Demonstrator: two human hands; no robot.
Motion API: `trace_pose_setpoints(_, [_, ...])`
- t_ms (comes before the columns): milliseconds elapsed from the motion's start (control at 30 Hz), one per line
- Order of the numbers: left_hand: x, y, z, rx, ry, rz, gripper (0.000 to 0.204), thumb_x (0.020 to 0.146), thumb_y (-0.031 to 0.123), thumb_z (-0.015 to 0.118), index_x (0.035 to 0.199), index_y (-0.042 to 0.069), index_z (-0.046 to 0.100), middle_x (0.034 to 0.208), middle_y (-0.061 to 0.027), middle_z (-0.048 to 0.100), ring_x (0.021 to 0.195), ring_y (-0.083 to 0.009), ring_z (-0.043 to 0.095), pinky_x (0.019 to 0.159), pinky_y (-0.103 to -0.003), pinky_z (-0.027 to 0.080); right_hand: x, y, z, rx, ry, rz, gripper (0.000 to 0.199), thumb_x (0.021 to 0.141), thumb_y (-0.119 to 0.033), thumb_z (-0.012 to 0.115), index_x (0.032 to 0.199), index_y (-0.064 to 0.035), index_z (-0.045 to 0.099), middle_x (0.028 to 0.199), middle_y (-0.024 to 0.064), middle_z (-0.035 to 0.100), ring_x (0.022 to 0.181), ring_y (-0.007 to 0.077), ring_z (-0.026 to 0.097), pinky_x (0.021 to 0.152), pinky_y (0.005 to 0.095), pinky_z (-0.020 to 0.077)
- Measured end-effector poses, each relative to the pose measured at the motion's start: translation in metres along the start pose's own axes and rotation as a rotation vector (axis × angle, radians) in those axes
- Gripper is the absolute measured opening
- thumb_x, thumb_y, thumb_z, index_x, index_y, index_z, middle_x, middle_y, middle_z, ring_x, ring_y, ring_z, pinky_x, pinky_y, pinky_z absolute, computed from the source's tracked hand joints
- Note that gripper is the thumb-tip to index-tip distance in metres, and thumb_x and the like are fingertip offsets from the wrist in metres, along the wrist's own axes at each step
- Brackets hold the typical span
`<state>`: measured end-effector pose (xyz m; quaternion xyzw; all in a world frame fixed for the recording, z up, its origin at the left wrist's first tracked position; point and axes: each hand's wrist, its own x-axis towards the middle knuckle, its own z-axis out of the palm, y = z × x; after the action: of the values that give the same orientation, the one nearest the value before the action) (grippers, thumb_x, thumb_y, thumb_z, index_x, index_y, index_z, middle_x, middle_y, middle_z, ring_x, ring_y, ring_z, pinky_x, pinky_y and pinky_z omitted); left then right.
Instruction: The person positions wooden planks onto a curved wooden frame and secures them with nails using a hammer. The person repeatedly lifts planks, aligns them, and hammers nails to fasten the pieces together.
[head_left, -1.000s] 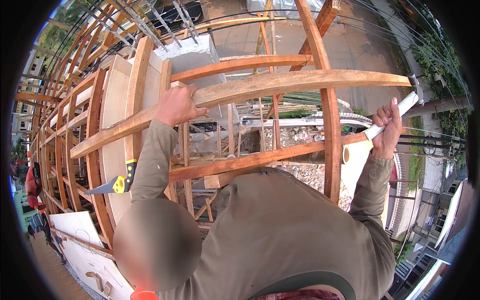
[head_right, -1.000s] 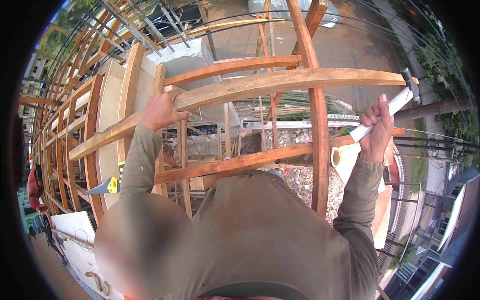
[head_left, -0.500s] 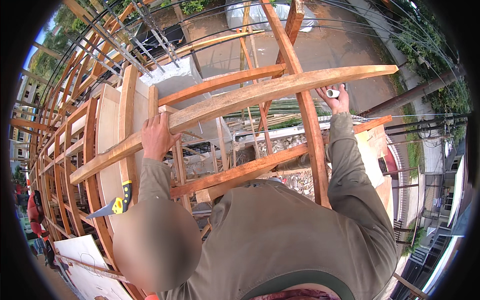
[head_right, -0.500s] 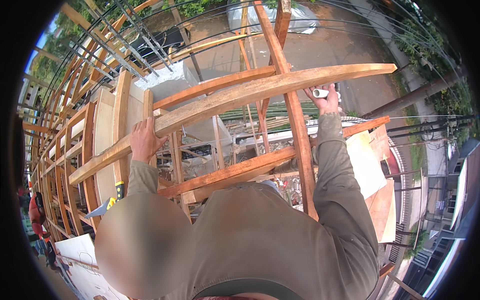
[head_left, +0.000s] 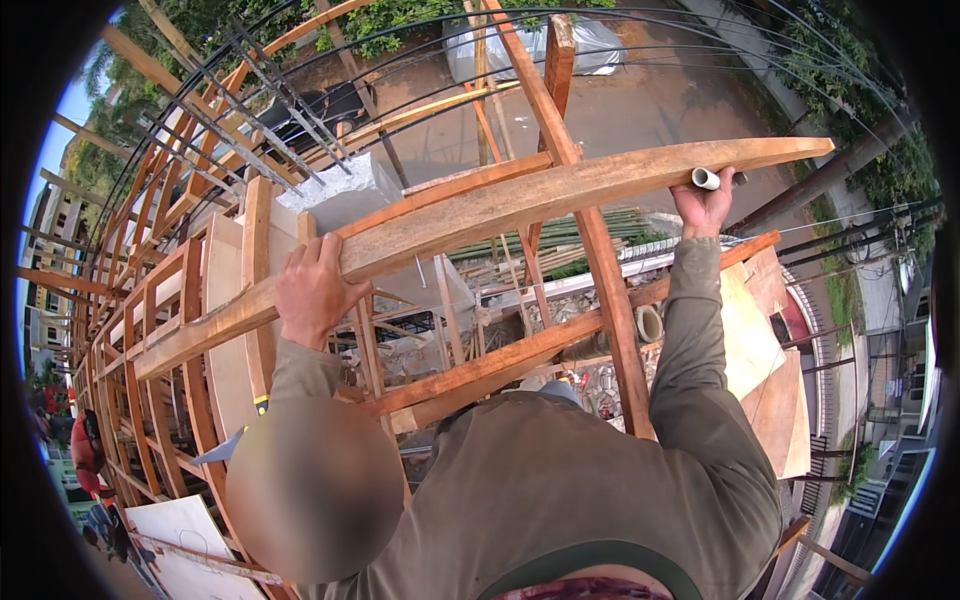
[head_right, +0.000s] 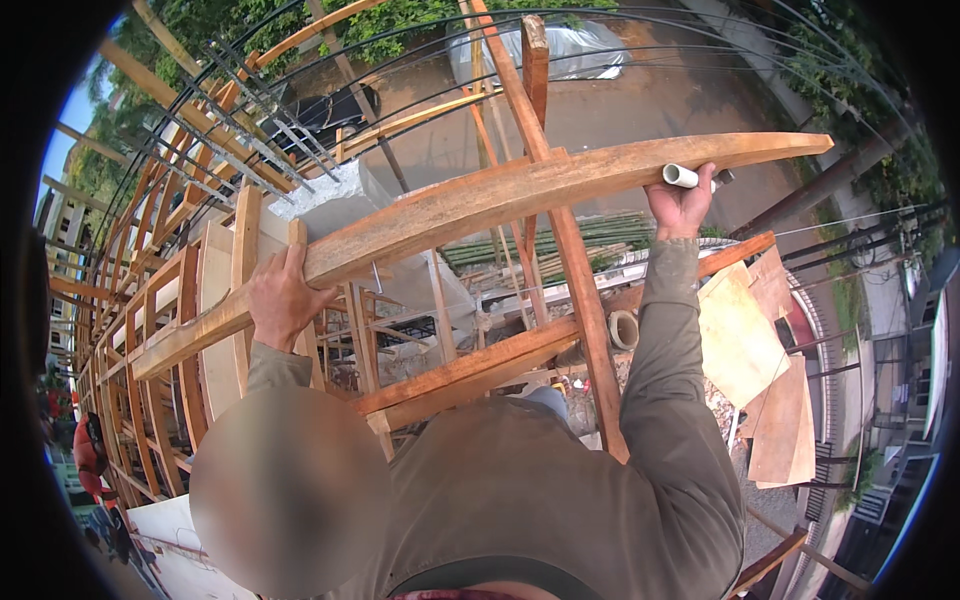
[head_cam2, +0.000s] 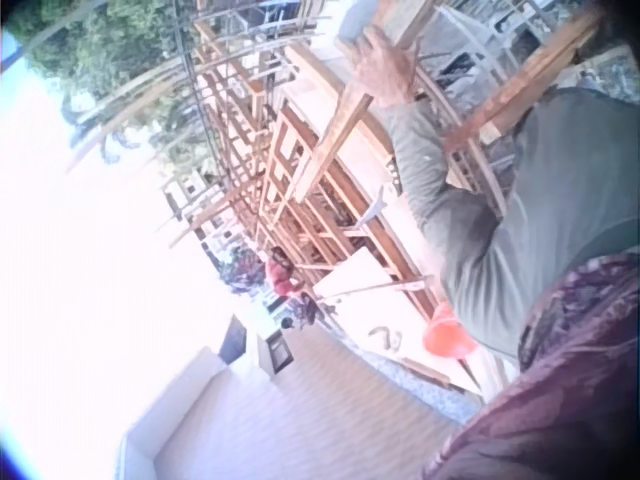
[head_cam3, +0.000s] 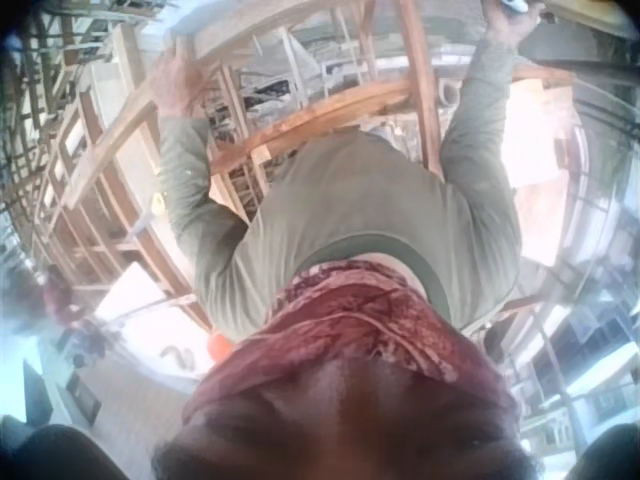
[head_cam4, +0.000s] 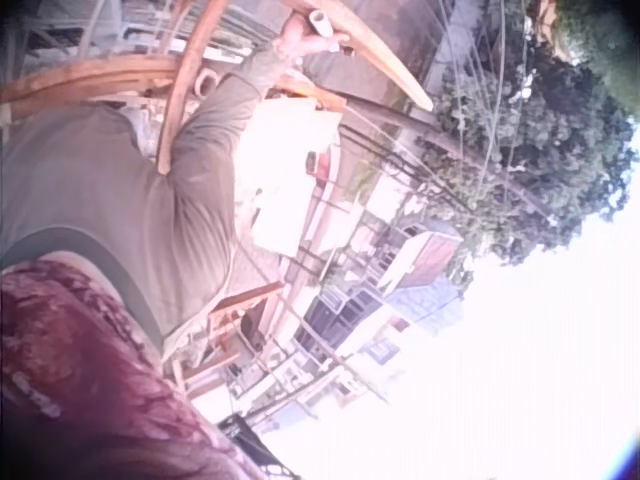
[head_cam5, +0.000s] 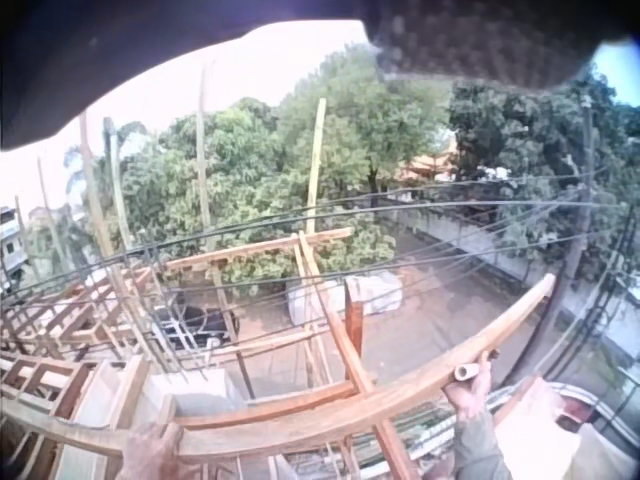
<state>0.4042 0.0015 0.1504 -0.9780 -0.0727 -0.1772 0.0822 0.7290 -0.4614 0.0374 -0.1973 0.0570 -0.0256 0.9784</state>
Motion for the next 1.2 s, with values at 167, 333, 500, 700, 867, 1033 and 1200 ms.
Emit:
trace_pose_setpoints(167, [0.085, 0.071, -0.055, -0.092, 0.293, 0.263, 0.059, 0.058, 0.034, 0.092, 0.103, 0.008, 0.064, 0.080, -0.0082, 0.065, 0.075, -0.0289, 0.067, 0.069, -0.042, 0.053, 0.029, -0.176, 0.013, 0.156, -0.925, -0.069, 0.063, 0.107, -0.054, 0.028, 0.145, -0.0087, 0.049, 0.152, 0.0298, 0.044, 0.146, 0.0477, 0.034, 0.121, 0.0663, 0.0210])
trace_pose_setpoints(333, [0.154, 0.165, -0.080, -0.167, 0.547, 0.478, 0.062, 0.063, 0.045, 0.093, 0.103, 0.008, 0.065, 0.079, -0.0061, 0.067, 0.073, -0.0248, 0.069, 0.064, -0.038, 0.055, 0.044, -0.413, -0.009, 0.050, -0.926, -0.235, 0.064, 0.103, -0.047, 0.034, 0.137, 0.0024, 0.054, 0.145, 0.0329, 0.050, 0.141, 0.0493, 0.042, 0.118, 0.0696, 0.0255])
trace_pose_setpoints(500, [0.191, 0.298, -0.095, -0.408, 0.666, 0.624, 0.014, 0.080, 0.016, 0.069, 0.082, 0.003, 0.064, 0.068, -0.0101, 0.068, 0.064, -0.0211, 0.071, 0.053, -0.033, 0.050, -0.055, -0.613, -0.033, -0.196, -0.002, -1.026, 0.064, 0.083, -0.026, 0.057, 0.138, 0.0054, 0.051, 0.145, 0.0272, 0.051, 0.140, 0.0477, 0.042, 0.112, 0.0745, 0.0256])
trace_pose_setpoints(700, [0.187, 0.432, -0.133, -0.701, 0.587, 0.874, 0.030, 0.089, 0.024, 0.063, 0.100, -0.003, 0.073, 0.083, -0.0154, 0.069, 0.083, -0.0365, 0.070, 0.073, -0.056, 0.049, -0.221, -0.741, -0.020, -0.281, 0.135, -1.565, 0.046, 0.092, -0.023, 0.050, 0.130, 0.0019, 0.058, 0.128, 0.0295, 0.060, 0.124, 0.0485, 0.054, 0.103, 0.0756, 0.0359])
trace_pose_setpoints(867, [0.156, 0.493, -0.171, -0.828, 0.471, 1.200, 0.041, 0.092, 0.025, 0.061, 0.115, -0.008, 0.069, 0.109, -0.0237, 0.069, 0.103, -0.0412, 0.066, 0.084, -0.067, 0.048, -0.316, -0.667, -0.107, -0.579, 0.641, -1.452, 0.047, 0.093, -0.026, 0.049, 0.130, 0.0015, 0.059, 0.128, 0.0283, 0.061, 0.123, 0.0476, 0.056, 0.103, 0.0737, 0.0379])
trace_pose_setpoints(1033, [0.113, 0.550, -0.178, -1.015, 0.599, 1.117, 0.045, 0.093, 0.023, 0.057, 0.120, -0.012, 0.064, 0.115, -0.0313, 0.066, 0.109, -0.0465, 0.064, 0.089, -0.071, 0.046, -0.375, -0.552, -0.163, -0.676, 0.898, -1.248, 0.047, 0.095, -0.029, 0.048, 0.130, 0.0011, 0.059, 0.128, 0.0271, 0.062, 0.121, 0.0467, 0.057, 0.102, 0.0718, 0.0398])
trace_pose_setpoints(1200, [0.082, 0.574, -0.187, -1.122, 0.598, 1.186, 0.050, 0.095, 0.020, 0.052, 0.131, -0.015, 0.055, 0.125, -0.0386, 0.061, 0.118, -0.0527, 0.060, 0.098, -0.077, 0.041, -0.387, -0.496, -0.183, -0.697, 0.980, -1.116, 0.048, 0.096, -0.032, 0.047, 0.129, 0.0007, 0.060, 0.127, 0.0259, 0.063, 0.119, 0.0457, 0.059, 0.102, 0.0700, 0.0417])
